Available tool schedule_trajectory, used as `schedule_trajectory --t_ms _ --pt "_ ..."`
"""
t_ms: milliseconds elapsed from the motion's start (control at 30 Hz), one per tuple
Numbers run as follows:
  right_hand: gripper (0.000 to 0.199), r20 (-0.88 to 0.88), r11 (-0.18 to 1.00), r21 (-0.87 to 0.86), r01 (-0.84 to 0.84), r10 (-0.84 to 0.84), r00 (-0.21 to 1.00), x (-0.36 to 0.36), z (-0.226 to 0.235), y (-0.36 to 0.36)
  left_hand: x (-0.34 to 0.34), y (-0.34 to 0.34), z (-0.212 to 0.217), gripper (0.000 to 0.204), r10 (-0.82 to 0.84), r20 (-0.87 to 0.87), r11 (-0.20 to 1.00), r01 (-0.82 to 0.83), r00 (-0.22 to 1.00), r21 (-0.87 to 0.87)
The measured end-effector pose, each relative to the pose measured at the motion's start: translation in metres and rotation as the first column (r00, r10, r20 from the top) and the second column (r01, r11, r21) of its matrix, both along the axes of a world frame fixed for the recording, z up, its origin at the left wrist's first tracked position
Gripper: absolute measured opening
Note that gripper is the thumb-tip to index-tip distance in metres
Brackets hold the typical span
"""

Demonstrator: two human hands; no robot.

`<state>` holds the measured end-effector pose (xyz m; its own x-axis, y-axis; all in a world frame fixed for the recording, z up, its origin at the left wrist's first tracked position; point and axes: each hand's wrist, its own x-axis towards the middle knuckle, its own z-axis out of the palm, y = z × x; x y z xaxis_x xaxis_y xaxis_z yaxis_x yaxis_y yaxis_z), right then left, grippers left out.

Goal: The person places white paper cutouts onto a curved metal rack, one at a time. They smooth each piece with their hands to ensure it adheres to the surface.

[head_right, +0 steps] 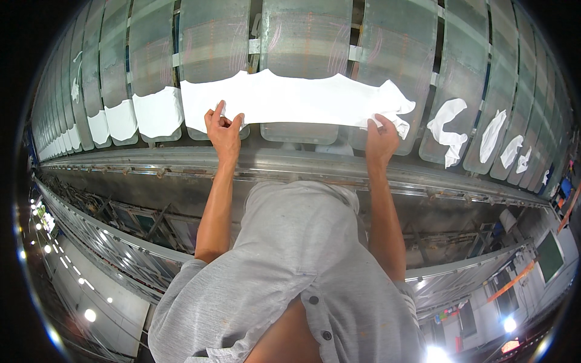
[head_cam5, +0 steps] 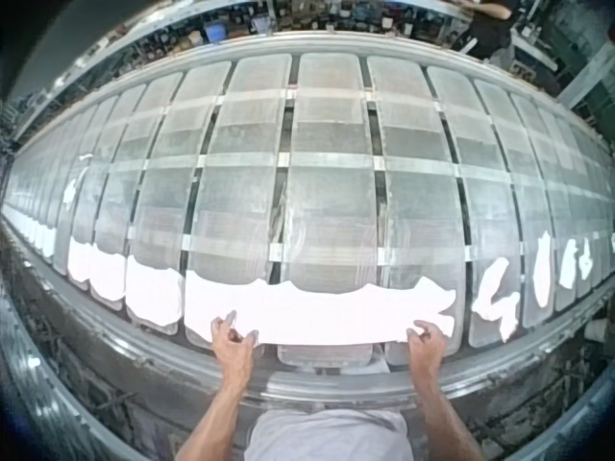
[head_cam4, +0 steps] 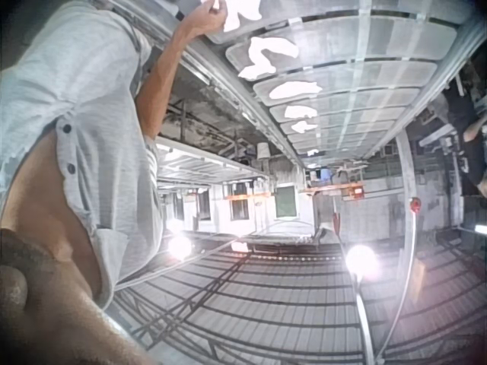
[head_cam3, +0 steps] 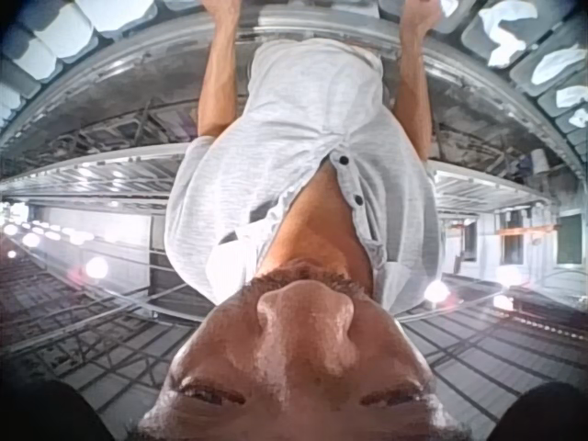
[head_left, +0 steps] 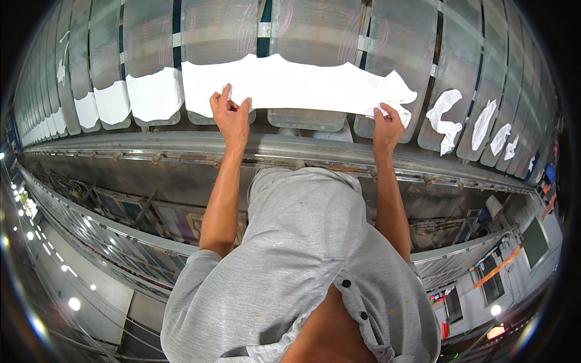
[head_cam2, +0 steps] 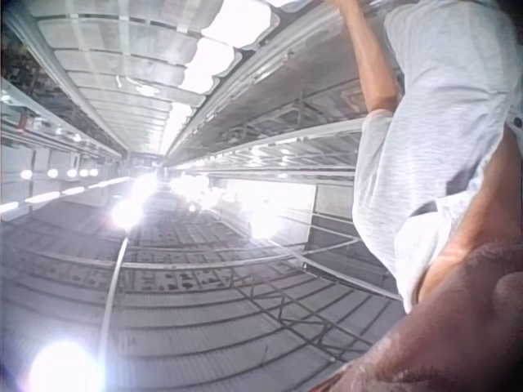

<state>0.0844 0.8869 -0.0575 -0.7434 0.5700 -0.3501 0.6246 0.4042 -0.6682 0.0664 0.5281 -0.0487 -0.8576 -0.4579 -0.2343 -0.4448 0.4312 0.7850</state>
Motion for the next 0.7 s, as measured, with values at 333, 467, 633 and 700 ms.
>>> schedule_trajectory --t_ms 333,467,633,700 --pt "0.031 -0.042 1.000 -0.001 -0.019 0.019 0.999 0.004 -0.006 0.001 0.003 -0.001 -0.001 0.060 -0.004 -0.001 1.000 0.004 1.000 -0.005" --pt "0.029 -0.064 0.999 0.008 -0.036 0.037 0.997 0.005 -0.009 0.000 0.002 0.001 0.000 0.060 -0.005 -0.005 1.000 0.005 1.000 -0.018" --pt "0.030 -0.051 0.999 0.026 -0.041 0.043 0.998 0.003 -0.006 -0.002 -0.001 0.006 0.007 0.063 -0.074 0.080 0.985 0.085 0.994 -0.152" --pt "0.030 -0.055 0.997 0.042 -0.064 0.066 0.996 0.001 -0.002 -0.005 -0.003 0.010 0.012 0.066 -0.059 0.108 0.975 0.081 0.992 -0.205"
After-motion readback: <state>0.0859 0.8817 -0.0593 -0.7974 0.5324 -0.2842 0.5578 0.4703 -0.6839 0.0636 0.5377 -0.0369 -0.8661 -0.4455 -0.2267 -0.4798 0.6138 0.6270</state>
